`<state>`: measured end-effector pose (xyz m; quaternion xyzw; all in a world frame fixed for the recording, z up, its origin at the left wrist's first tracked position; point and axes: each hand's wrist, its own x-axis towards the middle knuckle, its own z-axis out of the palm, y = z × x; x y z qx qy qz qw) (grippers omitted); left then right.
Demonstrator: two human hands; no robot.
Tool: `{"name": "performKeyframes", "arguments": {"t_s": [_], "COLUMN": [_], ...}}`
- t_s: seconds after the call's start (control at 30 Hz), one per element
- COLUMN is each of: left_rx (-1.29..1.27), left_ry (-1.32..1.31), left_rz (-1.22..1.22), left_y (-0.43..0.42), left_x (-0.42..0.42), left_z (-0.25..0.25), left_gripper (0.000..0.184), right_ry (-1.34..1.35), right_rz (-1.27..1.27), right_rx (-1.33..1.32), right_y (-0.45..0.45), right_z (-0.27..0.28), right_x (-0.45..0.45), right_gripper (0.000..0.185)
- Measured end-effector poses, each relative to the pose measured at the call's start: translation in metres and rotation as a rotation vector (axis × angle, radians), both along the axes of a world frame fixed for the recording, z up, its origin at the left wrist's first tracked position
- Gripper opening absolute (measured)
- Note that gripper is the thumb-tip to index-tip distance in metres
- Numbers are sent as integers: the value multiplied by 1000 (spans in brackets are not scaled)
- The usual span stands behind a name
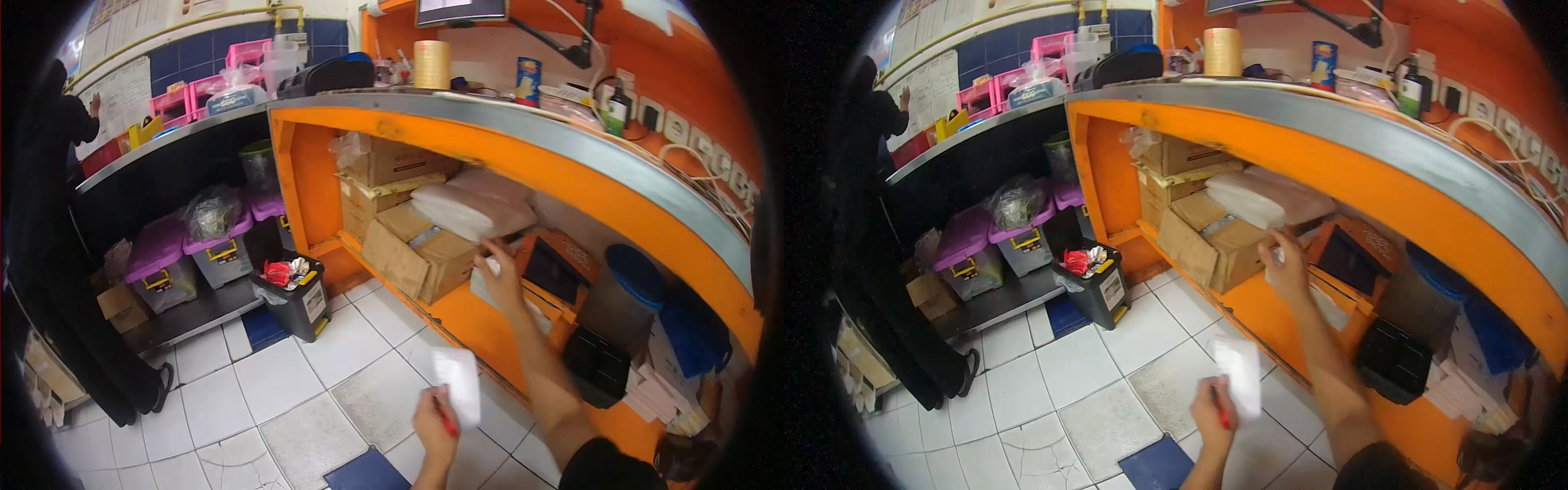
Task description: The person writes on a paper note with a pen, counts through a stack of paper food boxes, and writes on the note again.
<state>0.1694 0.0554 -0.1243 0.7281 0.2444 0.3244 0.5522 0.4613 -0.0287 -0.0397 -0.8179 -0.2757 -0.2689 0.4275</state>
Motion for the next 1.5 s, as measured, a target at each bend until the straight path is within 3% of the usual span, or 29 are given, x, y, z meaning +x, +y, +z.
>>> {"name": "performKeyframes", "arguments": {"t_s": [0.07,0.1,0.17,0.23,0.27,0.33,0.37,0.47,0.63,0.73,0.8,0.83,0.9,0.97,1.03,1.07,1.13,1.17,1.23,1.33,1.4,1.5], "left_rx": [-43,-92,-12,32,46,328,375,411,376,402,305,266,254,379,349,371,343,324,318,315,308,319], "left_ry": [-135,-263,-251,-205,-196,-223,-380,-140,-204,-217,-192,-183,-152,-218,-181,-217,-217,-205,-170,-166,-162,-149], "left_rz": [82,175,132,-7,-8,-98,-77,-130,-15,108,142,107,38,-49,-159,-163,-221,-224,-217,-219,-232,-244], "left_y": [-5,-9,-17,-22,-25,-33,-38,-42,-51,-43,-38,-38,-41,-44,-52,-56,-56,-55,-52,-44,-41,-39], "left_x": [-4,-6,-19,-34,-42,-55,-57,-98,-130,-135,-135,-134,-131,-118,-120,-116,-116,-117,-115,-112,-110,-106], "left_z": [9,12,27,37,40,42,42,73,96,103,106,107,108,80,86,82,81,81,82,81,81,77], "left_gripper": [26,26,27,25,25,21,18,18,19,19,17,19,18,10,11,12,14,14,14,15,15,15], "right_ry": [184,436,1003,1128,1134,1062,1089,1078,1068,931,532,289,50,42,16,377,-3,77,-349,-192,-395,-264], "right_rz": [-3,-21,261,670,676,791,781,810,974,816,297,-57,-619,-759,-690,-547,-608,-597,-598,-746,-689,-641], "right_rx": [266,464,594,936,951,1122,1148,1095,1171,1142,662,282,-452,-786,-920,-926,-925,-990,-816,-785,-645,-711], "right_y": [-18,-18,-48,-51,-53,-62,-64,-70,-67,-68,-74,-80,-96,-124,-162,-182,-219,-234,-227,-237,-235,-225], "right_z": [-30,-26,-50,-60,-58,-57,-57,-29,-16,-33,-16,-31,-34,-24,-44,-37,-34,-30,8,42,55,39], "right_x": [-81,-140,-204,-260,-280,-309,-312,-331,-357,-322,-269,-223,-170,-127,-60,-25,3,40,19,50,54,59], "right_gripper": [55,54,59,62,62,69,61,58,58,55,53,68,81,82,73,54,30,29,28,27,24,25]}}
